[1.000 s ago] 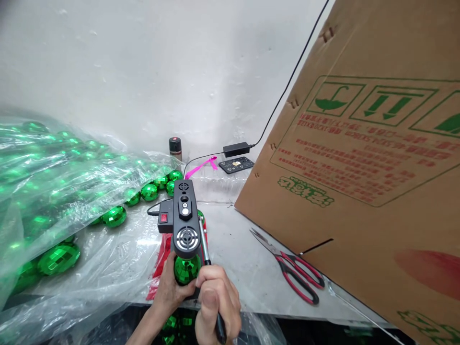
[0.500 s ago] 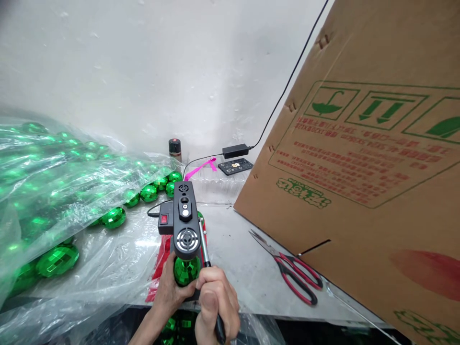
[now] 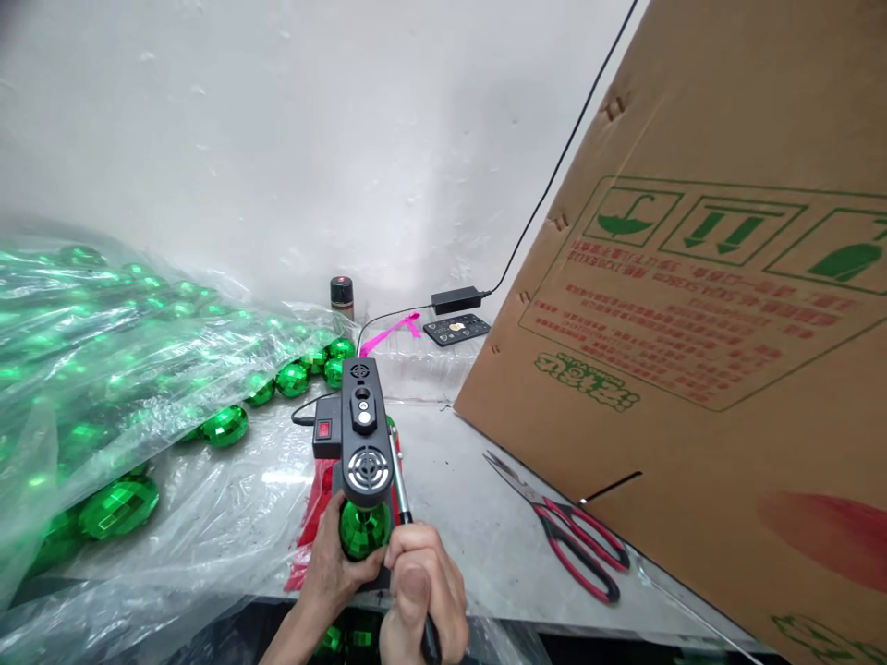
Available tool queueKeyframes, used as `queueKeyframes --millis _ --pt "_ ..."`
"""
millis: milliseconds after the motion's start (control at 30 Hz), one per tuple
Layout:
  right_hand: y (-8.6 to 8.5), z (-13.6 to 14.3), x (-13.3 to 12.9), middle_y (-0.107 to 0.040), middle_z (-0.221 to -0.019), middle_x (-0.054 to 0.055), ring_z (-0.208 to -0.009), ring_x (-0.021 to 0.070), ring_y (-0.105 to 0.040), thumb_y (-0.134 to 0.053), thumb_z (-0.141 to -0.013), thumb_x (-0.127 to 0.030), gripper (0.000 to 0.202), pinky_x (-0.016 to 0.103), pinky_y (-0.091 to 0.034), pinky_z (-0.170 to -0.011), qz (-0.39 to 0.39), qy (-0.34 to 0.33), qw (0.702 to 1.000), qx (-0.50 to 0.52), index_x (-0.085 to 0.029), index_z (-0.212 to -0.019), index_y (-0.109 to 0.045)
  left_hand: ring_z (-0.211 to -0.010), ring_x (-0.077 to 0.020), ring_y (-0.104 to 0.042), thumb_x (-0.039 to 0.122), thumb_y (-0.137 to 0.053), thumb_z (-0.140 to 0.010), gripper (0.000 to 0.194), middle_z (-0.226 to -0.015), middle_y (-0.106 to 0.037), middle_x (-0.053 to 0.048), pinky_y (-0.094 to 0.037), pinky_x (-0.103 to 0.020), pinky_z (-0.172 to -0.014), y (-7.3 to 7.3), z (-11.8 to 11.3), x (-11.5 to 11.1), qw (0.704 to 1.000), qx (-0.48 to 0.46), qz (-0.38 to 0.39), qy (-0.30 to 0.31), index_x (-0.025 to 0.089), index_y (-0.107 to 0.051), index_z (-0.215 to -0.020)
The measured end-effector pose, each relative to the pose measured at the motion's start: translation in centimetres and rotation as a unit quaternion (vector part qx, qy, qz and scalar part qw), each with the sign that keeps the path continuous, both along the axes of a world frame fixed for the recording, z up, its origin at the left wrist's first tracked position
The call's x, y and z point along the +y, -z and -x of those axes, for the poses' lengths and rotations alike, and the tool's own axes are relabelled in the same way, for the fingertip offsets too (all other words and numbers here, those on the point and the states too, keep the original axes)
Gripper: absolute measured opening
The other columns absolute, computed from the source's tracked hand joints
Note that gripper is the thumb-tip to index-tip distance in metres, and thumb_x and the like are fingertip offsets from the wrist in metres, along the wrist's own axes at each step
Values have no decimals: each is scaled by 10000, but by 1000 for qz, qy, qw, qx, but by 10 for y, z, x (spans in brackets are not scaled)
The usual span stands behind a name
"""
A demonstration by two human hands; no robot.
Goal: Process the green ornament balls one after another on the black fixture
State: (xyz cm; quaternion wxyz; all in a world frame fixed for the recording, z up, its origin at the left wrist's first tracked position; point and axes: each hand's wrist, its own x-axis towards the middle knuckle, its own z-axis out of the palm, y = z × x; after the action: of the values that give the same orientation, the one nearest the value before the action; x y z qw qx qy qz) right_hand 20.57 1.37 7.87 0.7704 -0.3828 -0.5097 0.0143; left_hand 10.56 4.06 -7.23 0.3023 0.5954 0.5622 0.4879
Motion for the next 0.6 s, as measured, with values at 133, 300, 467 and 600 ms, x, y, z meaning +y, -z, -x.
queueKeyframes --millis 133,300,467,600 --pt "-6 4 1 -472 -634 -54 -538 84 -475 -478 -1159 -223 503 226 -366 -494 -2 4 1000 15 -215 -658 -442 -1220 -463 -783 371 -849 -616 792 -1299 -798 -216 -647 -672 -1081 2 -2 1 1000 -10 2 -8 156 -661 -1355" --pt "5 2 0 -520 -658 -35 -555 97 -498 -494 -1125 -169 465 247 -376 -517 -2 -4 1000 27 -215 -663 -488 -1240 -459 -780 371 -845 -662 762 -1317 -793 -223 -649 -677 -1086 3 -1 0 1000 -7 -4 7 150 -665 -1369" --pt "18 0 -3 -524 -674 -28 -549 107 -485 -476 -1110 -144 442 271 -375 -537 0 13 1000 22 -219 -674 -484 -1264 -441 -763 350 -837 -652 783 -1338 -788 -197 -638 -662 -1112 10 -6 -1 1000 6 3 2 166 -664 -1393" --pt "38 -4 -1 -534 -683 -33 -559 110 -501 -448 -1125 -146 444 277 -443 -592 2 33 999 -38 -226 -689 -467 -1233 -433 -764 360 -836 -650 790 -1313 -786 -192 -640 -650 -1103 18 -10 0 1000 3 -9 -9 173 -653 -1396"
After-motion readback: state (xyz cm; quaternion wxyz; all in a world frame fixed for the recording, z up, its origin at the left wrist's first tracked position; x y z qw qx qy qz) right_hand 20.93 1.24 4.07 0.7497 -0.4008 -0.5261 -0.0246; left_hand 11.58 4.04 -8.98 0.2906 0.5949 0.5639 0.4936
